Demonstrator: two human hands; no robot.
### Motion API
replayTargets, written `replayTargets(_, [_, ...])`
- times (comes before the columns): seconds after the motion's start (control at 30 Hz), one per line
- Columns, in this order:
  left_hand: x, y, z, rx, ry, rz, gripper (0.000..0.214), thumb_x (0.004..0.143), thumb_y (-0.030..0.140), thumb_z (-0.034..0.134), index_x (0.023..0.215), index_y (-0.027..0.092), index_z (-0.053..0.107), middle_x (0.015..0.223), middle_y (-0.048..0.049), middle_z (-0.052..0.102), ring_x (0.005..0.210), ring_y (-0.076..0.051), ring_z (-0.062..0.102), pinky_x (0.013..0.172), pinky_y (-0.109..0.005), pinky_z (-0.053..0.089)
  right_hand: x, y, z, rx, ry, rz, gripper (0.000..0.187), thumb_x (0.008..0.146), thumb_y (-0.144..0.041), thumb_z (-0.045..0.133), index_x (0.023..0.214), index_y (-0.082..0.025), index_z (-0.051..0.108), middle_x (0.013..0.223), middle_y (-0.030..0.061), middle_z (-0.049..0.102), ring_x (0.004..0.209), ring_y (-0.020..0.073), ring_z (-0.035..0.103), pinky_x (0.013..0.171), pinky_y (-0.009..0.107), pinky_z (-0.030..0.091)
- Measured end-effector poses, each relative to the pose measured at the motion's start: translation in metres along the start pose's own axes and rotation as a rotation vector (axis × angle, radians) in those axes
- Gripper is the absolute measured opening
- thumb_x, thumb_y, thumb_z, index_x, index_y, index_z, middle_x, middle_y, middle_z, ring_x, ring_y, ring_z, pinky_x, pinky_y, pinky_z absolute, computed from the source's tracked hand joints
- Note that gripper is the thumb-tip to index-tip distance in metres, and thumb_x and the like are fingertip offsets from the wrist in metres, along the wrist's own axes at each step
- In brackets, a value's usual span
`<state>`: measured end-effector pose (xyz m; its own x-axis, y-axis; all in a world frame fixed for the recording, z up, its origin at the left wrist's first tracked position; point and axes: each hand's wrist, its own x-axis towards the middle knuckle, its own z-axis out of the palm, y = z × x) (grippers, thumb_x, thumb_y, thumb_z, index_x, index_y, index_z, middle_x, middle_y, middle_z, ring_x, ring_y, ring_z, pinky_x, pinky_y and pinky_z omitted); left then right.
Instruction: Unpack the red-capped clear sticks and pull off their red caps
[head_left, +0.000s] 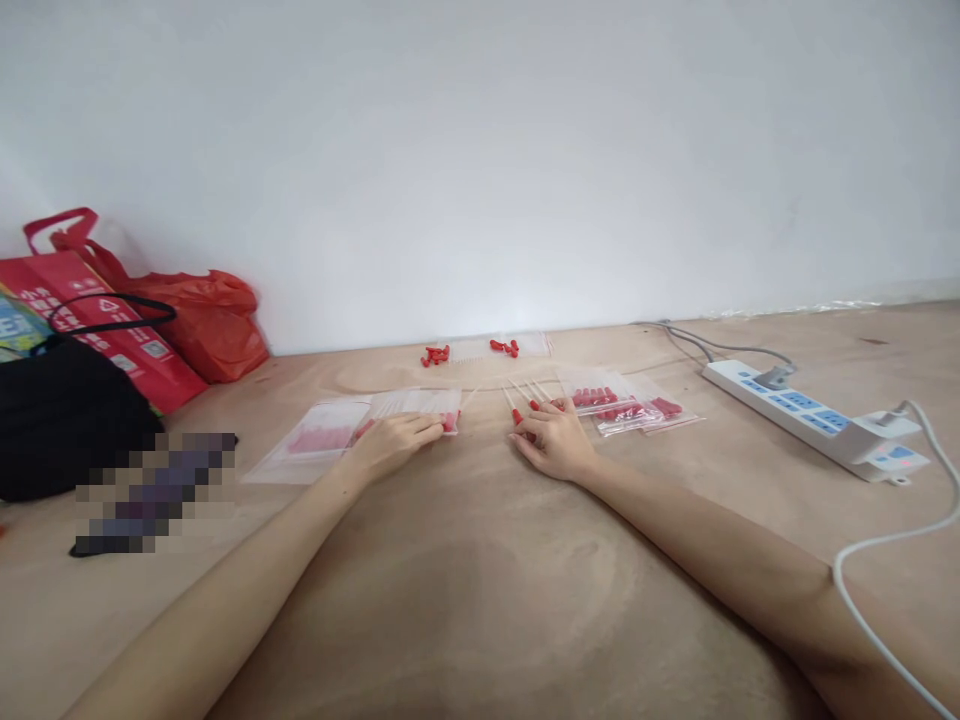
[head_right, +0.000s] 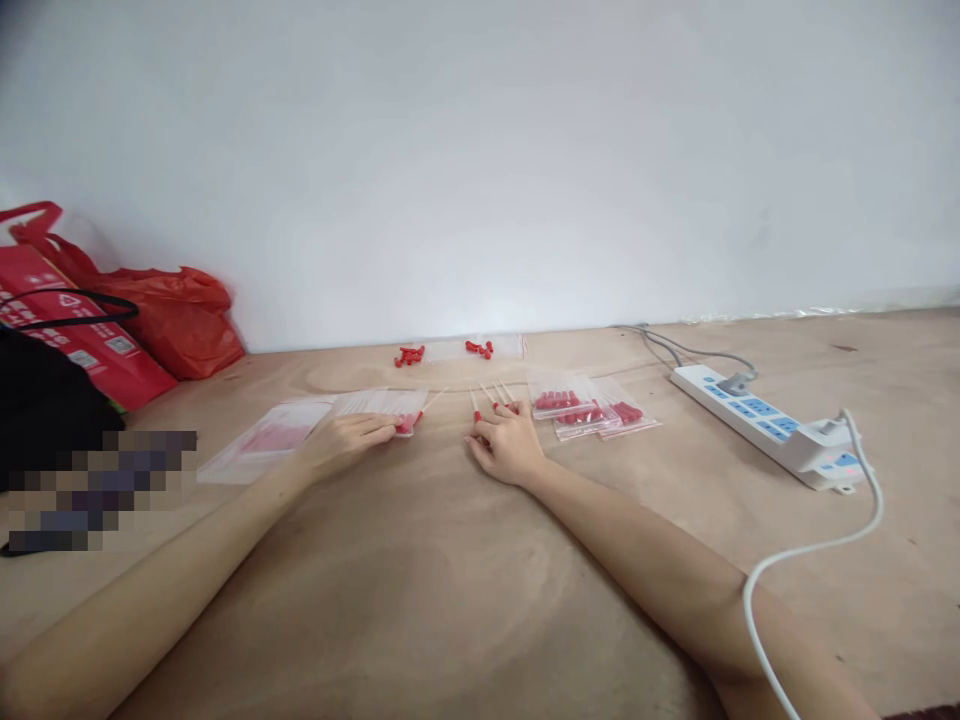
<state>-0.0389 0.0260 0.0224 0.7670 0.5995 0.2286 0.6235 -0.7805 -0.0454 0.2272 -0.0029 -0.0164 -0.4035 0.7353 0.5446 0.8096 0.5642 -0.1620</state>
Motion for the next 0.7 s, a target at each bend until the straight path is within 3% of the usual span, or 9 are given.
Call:
replayTargets(0.17, [0.003,0.034,0.012,-0.024,0.082,0.083,0.036,0.088,0.017,0.024,0.100,0.021,0.058,0.110,-0.0032,0.061,0.104,-0.014,0.055,0.090,-0.029,0.044,0.000,0.001,0.000,0.003,0.015,-0.001,0.021,0.081,-0.029,0.046,0.069,-0.019,0.059,0.069,0.0014,0.064,0.080,0.0161,0.052,0.077,0.033,0.021])
replayTargets(0.3, [0.006,0.052,0.022,0.070,0.307,-0.116,0.034,0.088,0.015,0.025,0.102,0.018,0.055,0.098,-0.0063,0.065,0.085,-0.014,0.062,0.070,-0.022,0.050,-0.001,0.000,0.000,0.027,0.032,0.013,0.018,0.081,-0.029,0.046,0.075,-0.019,0.060,0.070,0.0007,0.064,0.075,0.0143,0.052,0.078,0.033,0.021])
replayTargets(0.4, [0.006,0.048,0.019,0.174,0.457,-0.291,0.029,0.089,0.023,0.028,0.090,0.016,0.056,0.075,-0.0055,0.065,0.066,-0.014,0.063,0.055,-0.021,0.048,0.000,-0.001,-0.001,0.039,0.031,0.016,0.017,0.080,-0.029,0.046,0.082,-0.019,0.061,0.070,0.0007,0.064,0.074,0.0138,0.051,0.077,0.032,0.020])
replayTargets(0.5, [0.002,0.036,0.010,0.285,0.518,-0.364,0.029,0.090,0.026,0.029,0.084,0.017,0.057,0.068,-0.0044,0.063,0.061,-0.014,0.061,0.054,-0.022,0.046,0.002,-0.002,-0.003,0.037,0.003,-0.027,0.020,0.081,-0.029,0.045,0.089,-0.021,0.061,0.073,0.0011,0.063,0.075,0.0140,0.050,0.077,0.033,0.019])
replayTargets(0.57, [-0.002,0.030,0.005,0.319,0.488,-0.298,0.029,0.090,0.026,0.030,0.089,0.017,0.058,0.070,-0.0051,0.063,0.062,-0.015,0.061,0.052,-0.023,0.045,0.003,-0.001,-0.005,0.047,-0.038,-0.079,0.022,0.082,-0.034,0.044,0.089,-0.023,0.062,0.073,0.0013,0.062,0.077,0.0144,0.049,0.076,0.033,0.019])
replayTargets(0.7, [-0.005,0.036,0.006,0.207,0.324,0.005,0.033,0.090,0.021,0.026,0.092,0.020,0.059,0.079,-0.0066,0.064,0.069,-0.015,0.062,0.057,-0.024,0.046,0.004,0.000,-0.006,0.064,-0.090,-0.112,0.026,0.078,-0.044,0.049,0.083,-0.023,0.063,0.072,0.0017,0.062,0.078,0.0158,0.048,0.077,0.033,0.018])
